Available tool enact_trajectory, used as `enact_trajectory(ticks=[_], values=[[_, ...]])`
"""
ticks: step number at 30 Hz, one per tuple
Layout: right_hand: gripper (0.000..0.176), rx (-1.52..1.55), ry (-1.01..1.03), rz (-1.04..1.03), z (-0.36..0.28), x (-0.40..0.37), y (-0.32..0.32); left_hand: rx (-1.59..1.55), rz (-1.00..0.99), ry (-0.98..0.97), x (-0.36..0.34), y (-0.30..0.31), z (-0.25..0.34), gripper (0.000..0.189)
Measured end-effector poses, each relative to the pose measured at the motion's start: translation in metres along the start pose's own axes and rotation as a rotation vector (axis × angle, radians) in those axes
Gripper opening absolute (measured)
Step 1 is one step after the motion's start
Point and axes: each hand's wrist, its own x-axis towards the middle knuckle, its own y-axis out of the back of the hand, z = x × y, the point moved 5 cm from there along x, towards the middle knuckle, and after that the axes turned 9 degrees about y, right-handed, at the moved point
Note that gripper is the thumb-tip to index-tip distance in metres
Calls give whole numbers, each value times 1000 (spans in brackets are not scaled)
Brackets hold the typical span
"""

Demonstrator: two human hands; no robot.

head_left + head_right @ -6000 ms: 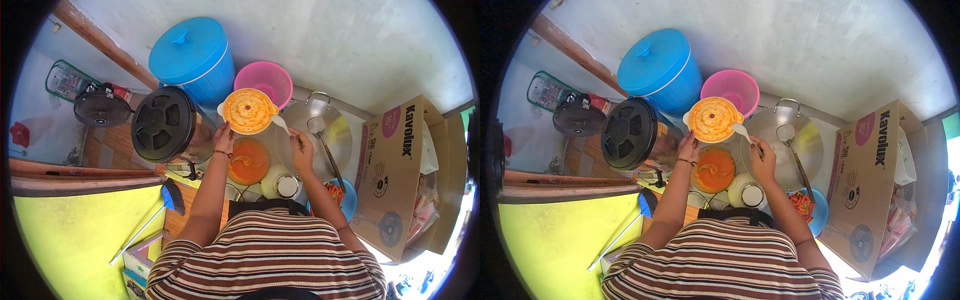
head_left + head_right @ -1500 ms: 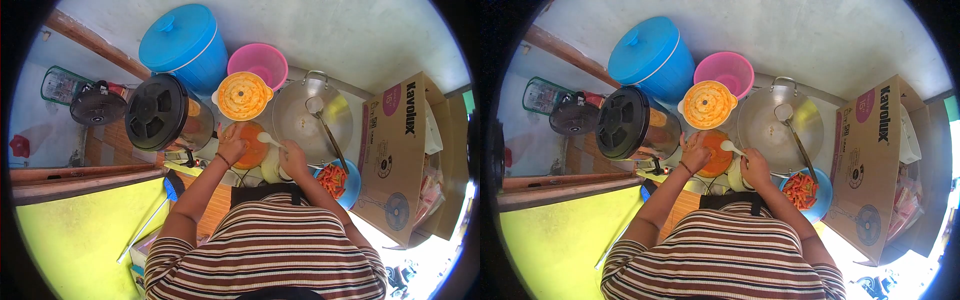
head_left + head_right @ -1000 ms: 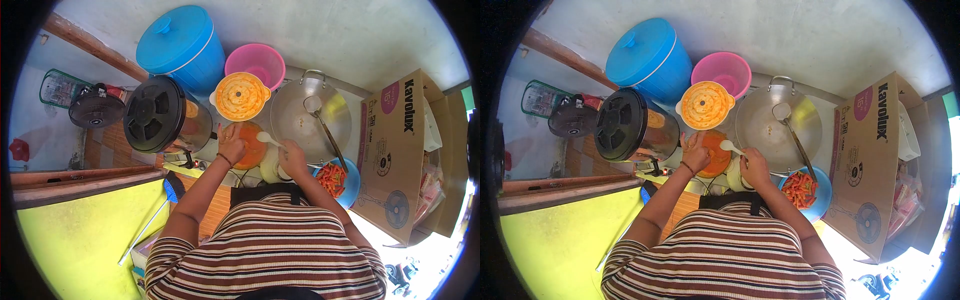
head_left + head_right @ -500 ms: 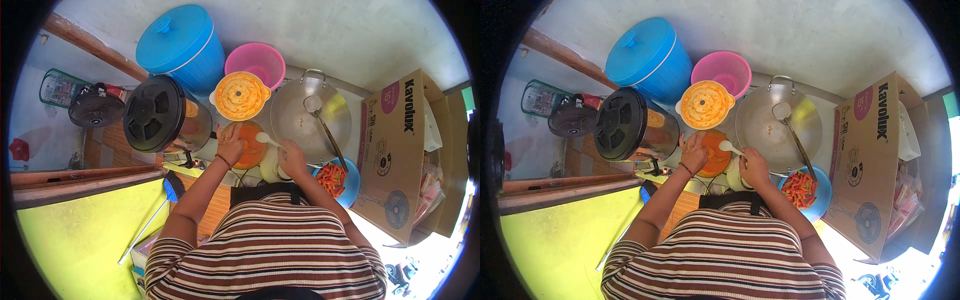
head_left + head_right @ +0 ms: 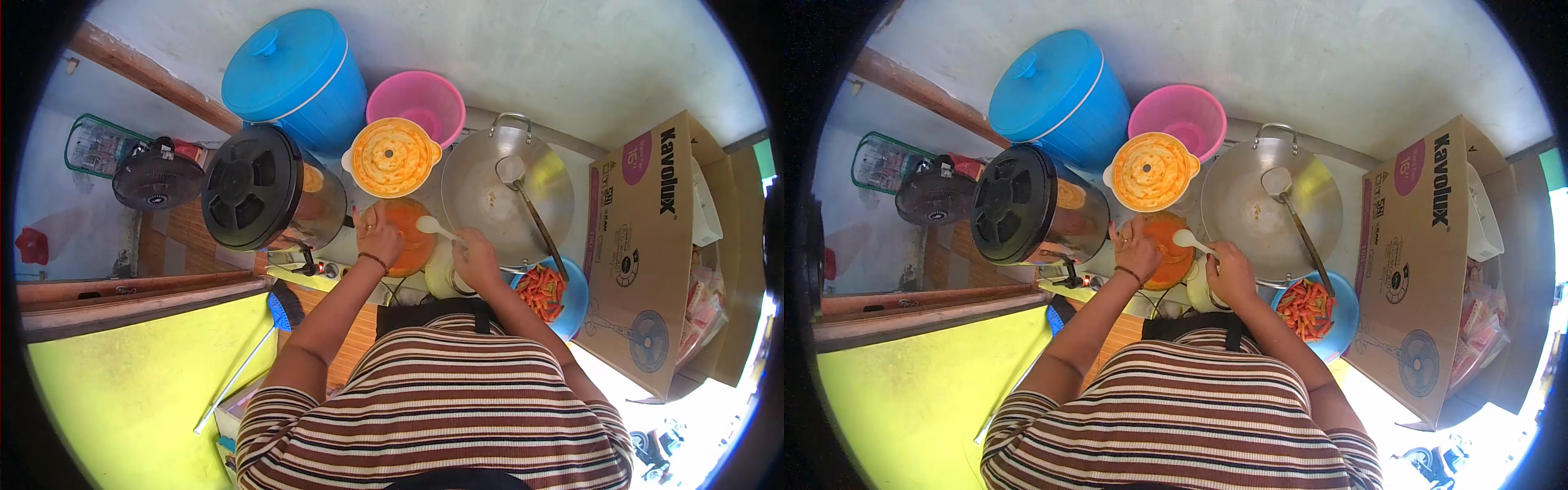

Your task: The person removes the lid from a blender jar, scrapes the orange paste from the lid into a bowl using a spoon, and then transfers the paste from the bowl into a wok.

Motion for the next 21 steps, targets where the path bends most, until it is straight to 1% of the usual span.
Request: enact_trajectory(ticks=[1, 4, 7, 10, 13, 16, 19, 21], values=[[20, -6, 5, -2, 0, 0, 0, -5, -51, 56, 0, 2, 0, 25], [20, 9, -11, 8, 0, 1, -1, -13, -103, 120, 3, 2, 0, 30], [19, 20, -34, -5, -3, 2, 2, 34, -161, 129, 4, -7, 2, 32], [19, 21, -26, -6, 3, 1, -1, 47, -156, 112, 0, -8, 5, 31], [19, -3, -20, -15, 1, 1, 1, 22, -206, 158, 1, -13, 8, 30], [20, 1, -19, -4, -2, 2, 2, 21, -229, 151, 1, -9, 11, 30], [20, 3, -17, -1, -5, 3, 4, 99, -169, 119, 3, -17, 15, 30], [20, -17, 1, 10, 0, 1, 1, 120, -167, 92, 2, -15, 18, 30]])
